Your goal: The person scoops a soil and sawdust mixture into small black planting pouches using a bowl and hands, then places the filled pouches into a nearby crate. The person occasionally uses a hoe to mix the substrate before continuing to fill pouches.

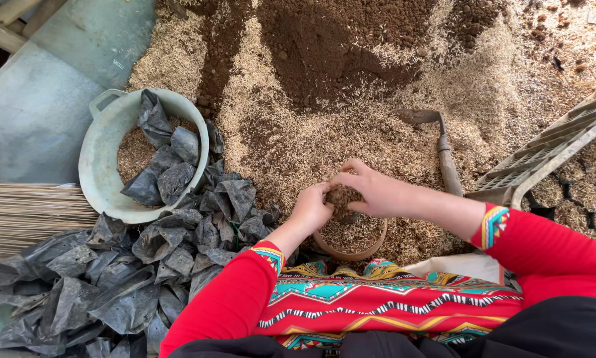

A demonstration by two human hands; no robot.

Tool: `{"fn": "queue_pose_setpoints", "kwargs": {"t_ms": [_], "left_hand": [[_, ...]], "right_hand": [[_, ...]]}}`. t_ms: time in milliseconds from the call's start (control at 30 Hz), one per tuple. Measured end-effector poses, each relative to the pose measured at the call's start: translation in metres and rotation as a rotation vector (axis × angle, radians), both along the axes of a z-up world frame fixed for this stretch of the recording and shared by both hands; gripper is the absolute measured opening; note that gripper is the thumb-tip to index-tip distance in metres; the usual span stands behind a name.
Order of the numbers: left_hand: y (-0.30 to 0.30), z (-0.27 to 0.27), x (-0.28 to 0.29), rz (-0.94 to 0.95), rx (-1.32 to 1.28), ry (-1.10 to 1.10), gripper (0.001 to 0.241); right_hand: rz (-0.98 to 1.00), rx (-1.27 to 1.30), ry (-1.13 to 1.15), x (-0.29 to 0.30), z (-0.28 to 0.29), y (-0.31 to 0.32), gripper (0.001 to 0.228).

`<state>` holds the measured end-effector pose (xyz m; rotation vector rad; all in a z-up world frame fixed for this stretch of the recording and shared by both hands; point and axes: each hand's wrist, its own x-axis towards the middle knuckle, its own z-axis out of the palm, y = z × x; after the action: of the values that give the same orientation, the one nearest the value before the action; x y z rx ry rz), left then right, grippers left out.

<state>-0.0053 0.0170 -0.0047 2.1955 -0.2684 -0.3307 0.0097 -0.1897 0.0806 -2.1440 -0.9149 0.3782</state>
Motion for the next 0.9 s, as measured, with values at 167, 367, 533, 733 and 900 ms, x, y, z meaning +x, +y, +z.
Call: {"fn": "queue_pose_setpoints", "kwargs": {"t_ms": [167,367,533,733,900], "left_hand": [[-0.003,-0.026,0.0,0.008,0.1,-0.137,0.044],[-0.015,-0.025,-0.009,0.045,0.133,-0.054,0.051],[-0.011,-0.008,-0.004,0.048,0.129,0.073,0.052],[-0.009,0.001,-0.004,-0.035,0.219,-0.057,0.04],[-0.001,0.012,0.0,-0.011,0.191,-0.136,0.023]], "right_hand": [[-0.028,-0.146,-0.303,-0.028,-0.038,0.0,0.036],[0.129,-0.409,-0.495,-0.021,-0.061,0.009,0.023],[0.012,-0.02,-0.149,0.002,-0.045,-0.007,0.023],[-0.063,0.087,0.085,0.003,-0.043,-0.022,0.03],[-0.265,-0.106,0.1,0.005,-0.064,-0.038,0.046]]}}
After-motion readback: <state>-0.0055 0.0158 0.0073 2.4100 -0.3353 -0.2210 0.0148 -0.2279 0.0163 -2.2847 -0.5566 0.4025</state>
